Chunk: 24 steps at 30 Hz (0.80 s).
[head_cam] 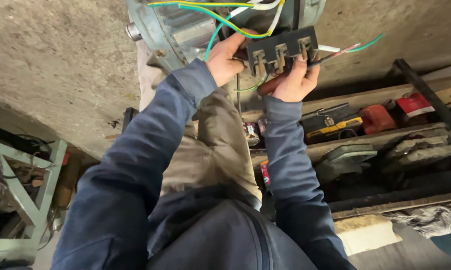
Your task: The person works on an electric motor on the workshop floor, handling its terminal block and colored wires. They carry the terminal block to the workbench, pick up a screwdriver, then fit the block back onto the motor and tighten its screws, arranging the green, yellow and white wires into the junction box.
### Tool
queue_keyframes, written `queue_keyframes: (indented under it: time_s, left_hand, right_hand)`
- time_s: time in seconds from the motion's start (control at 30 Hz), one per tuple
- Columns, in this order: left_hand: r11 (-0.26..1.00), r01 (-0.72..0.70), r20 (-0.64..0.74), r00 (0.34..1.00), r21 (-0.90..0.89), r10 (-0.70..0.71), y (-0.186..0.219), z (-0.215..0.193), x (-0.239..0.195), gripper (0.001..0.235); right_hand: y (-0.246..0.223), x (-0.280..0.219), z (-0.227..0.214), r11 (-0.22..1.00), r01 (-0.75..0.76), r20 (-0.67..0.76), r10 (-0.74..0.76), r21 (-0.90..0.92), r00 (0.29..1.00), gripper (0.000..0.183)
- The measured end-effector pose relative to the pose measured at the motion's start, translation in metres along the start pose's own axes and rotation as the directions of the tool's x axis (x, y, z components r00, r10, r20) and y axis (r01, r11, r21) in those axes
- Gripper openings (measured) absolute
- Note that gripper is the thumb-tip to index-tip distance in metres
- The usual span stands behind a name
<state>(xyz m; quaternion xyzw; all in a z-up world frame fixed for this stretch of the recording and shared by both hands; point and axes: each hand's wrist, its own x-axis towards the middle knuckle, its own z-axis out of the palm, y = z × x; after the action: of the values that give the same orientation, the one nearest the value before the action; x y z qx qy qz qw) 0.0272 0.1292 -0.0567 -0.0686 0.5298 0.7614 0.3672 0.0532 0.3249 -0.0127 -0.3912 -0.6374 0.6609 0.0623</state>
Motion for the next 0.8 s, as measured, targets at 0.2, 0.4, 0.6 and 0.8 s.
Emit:
queue_keyframes:
  time_s: [0.2, 0.4, 0.6, 0.8]
  left_hand:
    - [0.948, 0.113, 0.124, 0.989, -0.298, -0.079, -0.015, -0.004, -0.003, 0.072]
    - [0.921, 0.045, 0.127, 0.992, -0.388, 0.005, -0.014, -0.009, -0.006, 0.080]
    - [0.934, 0.097, 0.134, 0.989, -0.342, -0.054, -0.011, -0.008, -0.007, 0.076]
    - [0.920, 0.174, 0.188, 0.976, -0.352, -0.113, 0.028, -0.015, -0.008, 0.070]
  right_hand:
    - [0.002, 0.001, -0.008, 0.994, 0.037, 0.068, -0.030, -0.106, 0.997, 0.028]
    - [0.007, -0.003, -0.006, 1.000, 0.016, 0.080, -0.016, 0.000, 0.997, 0.027]
    - [0.007, -0.004, -0.002, 1.000, 0.002, 0.082, -0.004, 0.024, 0.997, 0.027]
    - [0.005, -0.009, 0.000, 0.988, 0.074, 0.096, -0.061, -0.133, 0.994, 0.031]
